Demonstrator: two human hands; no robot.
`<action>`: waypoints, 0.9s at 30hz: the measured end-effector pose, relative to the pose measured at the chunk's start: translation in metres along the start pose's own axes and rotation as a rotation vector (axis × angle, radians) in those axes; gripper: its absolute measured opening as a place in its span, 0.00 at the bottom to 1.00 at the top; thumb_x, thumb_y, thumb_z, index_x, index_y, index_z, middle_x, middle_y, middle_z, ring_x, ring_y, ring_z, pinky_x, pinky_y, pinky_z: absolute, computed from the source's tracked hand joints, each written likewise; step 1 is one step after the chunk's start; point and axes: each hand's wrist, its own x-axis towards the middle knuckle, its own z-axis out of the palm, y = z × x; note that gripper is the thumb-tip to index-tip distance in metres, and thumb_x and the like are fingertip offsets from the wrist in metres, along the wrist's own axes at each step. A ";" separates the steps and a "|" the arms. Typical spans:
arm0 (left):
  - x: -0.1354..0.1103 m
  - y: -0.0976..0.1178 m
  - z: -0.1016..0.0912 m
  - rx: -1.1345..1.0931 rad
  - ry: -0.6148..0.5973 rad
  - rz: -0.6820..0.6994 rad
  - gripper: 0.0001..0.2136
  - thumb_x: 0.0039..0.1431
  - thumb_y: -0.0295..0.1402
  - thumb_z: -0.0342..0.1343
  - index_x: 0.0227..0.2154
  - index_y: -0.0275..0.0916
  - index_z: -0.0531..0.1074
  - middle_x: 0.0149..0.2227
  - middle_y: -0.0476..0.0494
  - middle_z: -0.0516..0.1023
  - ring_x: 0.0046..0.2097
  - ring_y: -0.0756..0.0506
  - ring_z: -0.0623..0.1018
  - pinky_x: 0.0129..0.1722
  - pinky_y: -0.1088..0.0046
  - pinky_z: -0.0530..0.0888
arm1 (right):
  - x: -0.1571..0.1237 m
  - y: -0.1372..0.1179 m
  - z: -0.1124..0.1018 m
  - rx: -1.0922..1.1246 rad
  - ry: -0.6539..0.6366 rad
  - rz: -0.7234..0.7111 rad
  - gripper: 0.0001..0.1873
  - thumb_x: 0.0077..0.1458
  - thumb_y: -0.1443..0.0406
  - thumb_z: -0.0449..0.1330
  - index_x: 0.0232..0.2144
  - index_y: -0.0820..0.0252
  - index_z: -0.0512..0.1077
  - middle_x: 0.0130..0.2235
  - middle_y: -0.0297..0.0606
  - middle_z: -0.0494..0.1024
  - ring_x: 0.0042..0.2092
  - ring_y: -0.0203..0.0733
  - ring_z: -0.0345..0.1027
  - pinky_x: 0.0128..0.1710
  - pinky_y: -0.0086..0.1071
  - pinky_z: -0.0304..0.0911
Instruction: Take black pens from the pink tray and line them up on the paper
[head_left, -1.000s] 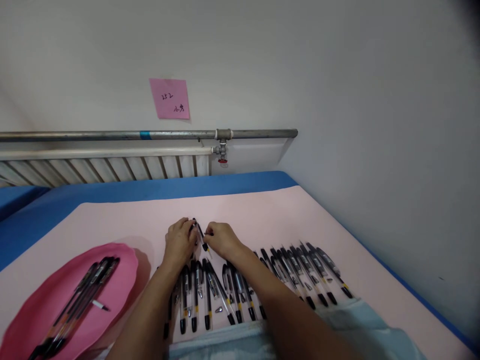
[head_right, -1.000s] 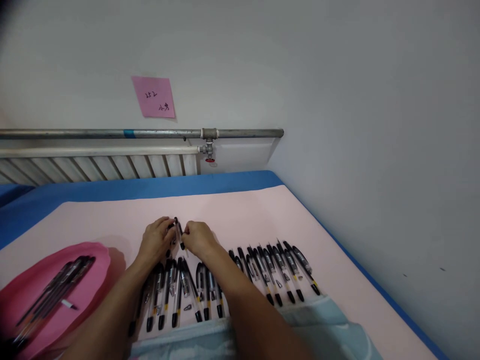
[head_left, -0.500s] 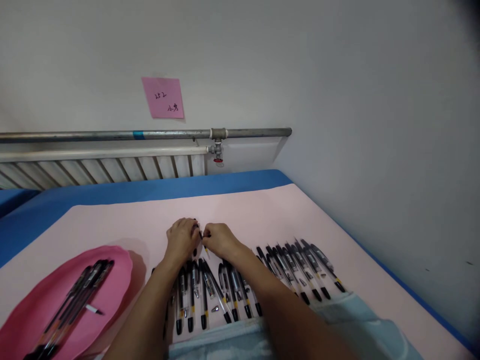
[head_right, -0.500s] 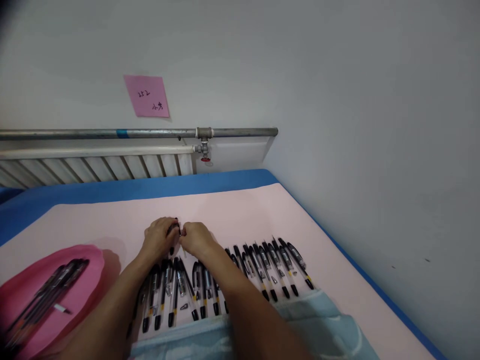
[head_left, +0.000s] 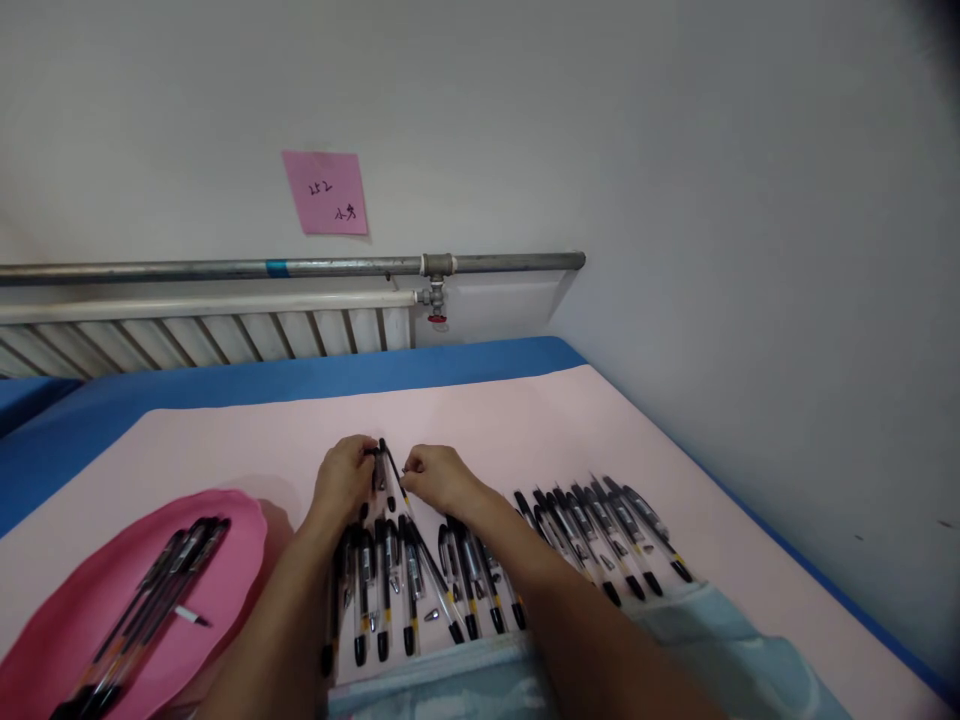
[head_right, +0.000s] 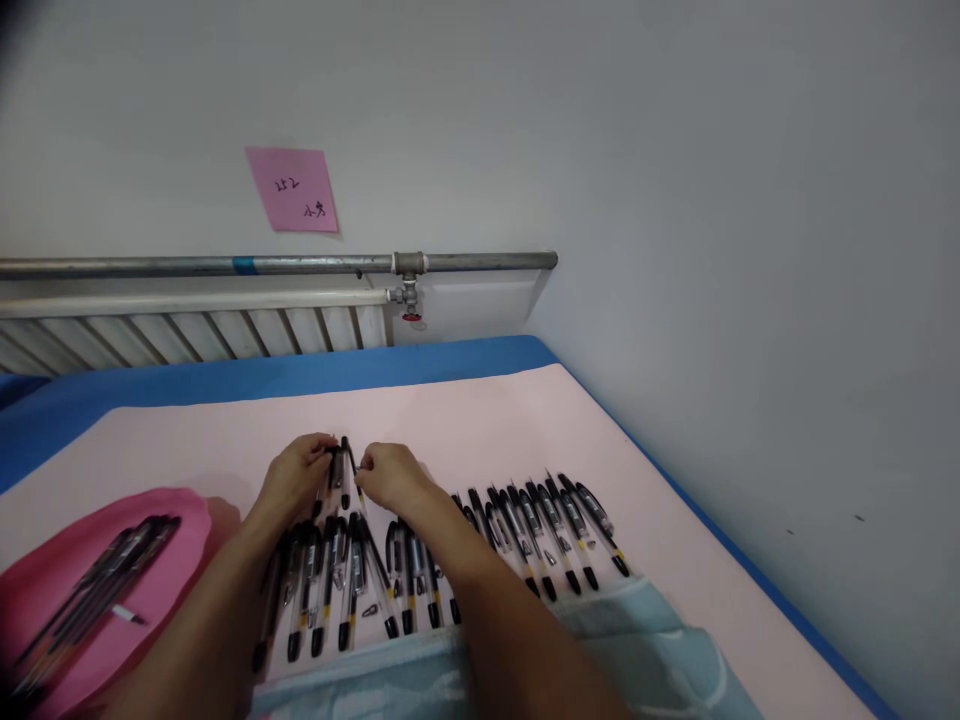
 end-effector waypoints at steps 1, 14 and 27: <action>0.000 0.000 0.001 0.008 -0.003 0.007 0.13 0.51 0.28 0.46 0.38 0.39 0.72 0.42 0.44 0.76 0.44 0.46 0.74 0.45 0.72 0.68 | 0.000 0.000 0.000 -0.002 0.004 -0.004 0.07 0.44 0.65 0.57 0.29 0.57 0.73 0.30 0.33 0.75 0.30 0.34 0.65 0.25 0.24 0.53; 0.004 -0.002 0.009 0.080 -0.057 0.086 0.12 0.49 0.30 0.49 0.35 0.38 0.75 0.47 0.40 0.73 0.50 0.44 0.70 0.51 0.70 0.63 | -0.006 -0.003 0.010 -0.139 0.051 -0.102 0.07 0.45 0.65 0.56 0.29 0.58 0.72 0.30 0.37 0.75 0.32 0.38 0.67 0.28 0.27 0.54; 0.004 -0.001 0.010 0.033 -0.056 0.097 0.11 0.49 0.29 0.50 0.33 0.36 0.76 0.47 0.39 0.73 0.50 0.44 0.70 0.52 0.71 0.62 | 0.003 -0.005 0.017 -0.082 0.067 -0.128 0.09 0.47 0.62 0.56 0.33 0.57 0.71 0.32 0.36 0.75 0.31 0.37 0.67 0.27 0.26 0.53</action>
